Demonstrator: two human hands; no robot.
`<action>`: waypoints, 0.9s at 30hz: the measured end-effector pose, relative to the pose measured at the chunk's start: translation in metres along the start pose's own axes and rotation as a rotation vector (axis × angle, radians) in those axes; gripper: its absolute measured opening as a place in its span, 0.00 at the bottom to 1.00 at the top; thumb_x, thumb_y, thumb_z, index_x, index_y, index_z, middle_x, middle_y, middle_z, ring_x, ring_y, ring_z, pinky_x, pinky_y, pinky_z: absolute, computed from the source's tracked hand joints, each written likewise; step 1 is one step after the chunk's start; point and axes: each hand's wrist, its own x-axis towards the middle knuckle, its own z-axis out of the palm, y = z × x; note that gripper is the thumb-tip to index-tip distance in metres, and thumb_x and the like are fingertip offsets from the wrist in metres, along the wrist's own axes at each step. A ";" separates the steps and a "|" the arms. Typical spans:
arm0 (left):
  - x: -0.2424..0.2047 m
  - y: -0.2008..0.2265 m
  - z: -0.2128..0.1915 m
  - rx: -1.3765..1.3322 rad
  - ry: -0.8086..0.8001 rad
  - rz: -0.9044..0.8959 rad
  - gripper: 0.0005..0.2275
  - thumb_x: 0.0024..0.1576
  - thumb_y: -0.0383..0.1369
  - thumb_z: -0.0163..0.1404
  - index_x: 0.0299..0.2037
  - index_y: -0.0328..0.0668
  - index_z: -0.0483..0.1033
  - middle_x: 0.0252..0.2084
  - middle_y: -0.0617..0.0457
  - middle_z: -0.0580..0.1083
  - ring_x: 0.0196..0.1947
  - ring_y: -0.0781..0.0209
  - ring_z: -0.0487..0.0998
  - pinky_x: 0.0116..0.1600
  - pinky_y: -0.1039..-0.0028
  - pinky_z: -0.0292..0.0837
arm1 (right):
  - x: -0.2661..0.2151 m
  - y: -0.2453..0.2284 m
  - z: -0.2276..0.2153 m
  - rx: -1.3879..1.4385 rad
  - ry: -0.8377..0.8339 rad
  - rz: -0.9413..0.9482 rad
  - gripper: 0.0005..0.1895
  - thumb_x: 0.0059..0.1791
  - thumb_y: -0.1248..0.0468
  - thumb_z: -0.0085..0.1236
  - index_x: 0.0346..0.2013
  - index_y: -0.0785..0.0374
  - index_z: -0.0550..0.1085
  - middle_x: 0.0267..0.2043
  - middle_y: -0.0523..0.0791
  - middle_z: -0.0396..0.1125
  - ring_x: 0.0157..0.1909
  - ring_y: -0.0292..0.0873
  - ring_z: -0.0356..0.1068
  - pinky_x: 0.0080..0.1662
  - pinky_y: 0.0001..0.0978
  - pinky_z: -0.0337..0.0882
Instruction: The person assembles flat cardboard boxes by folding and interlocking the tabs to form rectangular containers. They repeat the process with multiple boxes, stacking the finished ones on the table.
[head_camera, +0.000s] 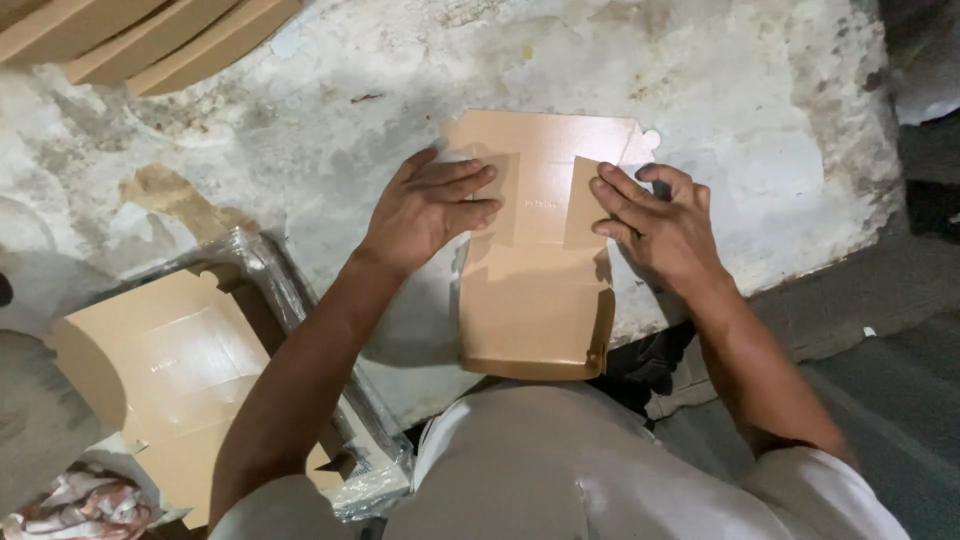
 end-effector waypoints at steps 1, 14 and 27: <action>0.003 -0.004 0.003 -0.010 -0.005 -0.003 0.10 0.62 0.44 0.49 0.49 0.61 0.81 0.62 0.56 0.72 0.64 0.59 0.68 0.68 0.52 0.51 | -0.001 0.002 -0.001 0.001 -0.009 0.006 0.26 0.50 0.42 0.54 0.61 0.39 0.72 0.64 0.32 0.67 0.59 0.46 0.62 0.49 0.41 0.57; 0.005 0.046 -0.019 0.084 0.222 -0.337 0.11 0.60 0.44 0.52 0.51 0.58 0.76 0.59 0.60 0.71 0.60 0.59 0.70 0.66 0.49 0.50 | -0.004 -0.029 -0.026 0.596 0.280 0.415 0.26 0.50 0.63 0.63 0.61 0.60 0.66 0.59 0.48 0.67 0.57 0.49 0.66 0.54 0.39 0.63; 0.034 0.044 0.009 -0.308 0.543 -0.874 0.14 0.56 0.34 0.54 0.51 0.44 0.72 0.47 0.47 0.77 0.50 0.48 0.77 0.55 0.61 0.72 | -0.011 -0.017 -0.002 0.903 0.379 0.630 0.39 0.49 0.74 0.63 0.67 0.71 0.49 0.59 0.58 0.63 0.55 0.47 0.67 0.57 0.38 0.71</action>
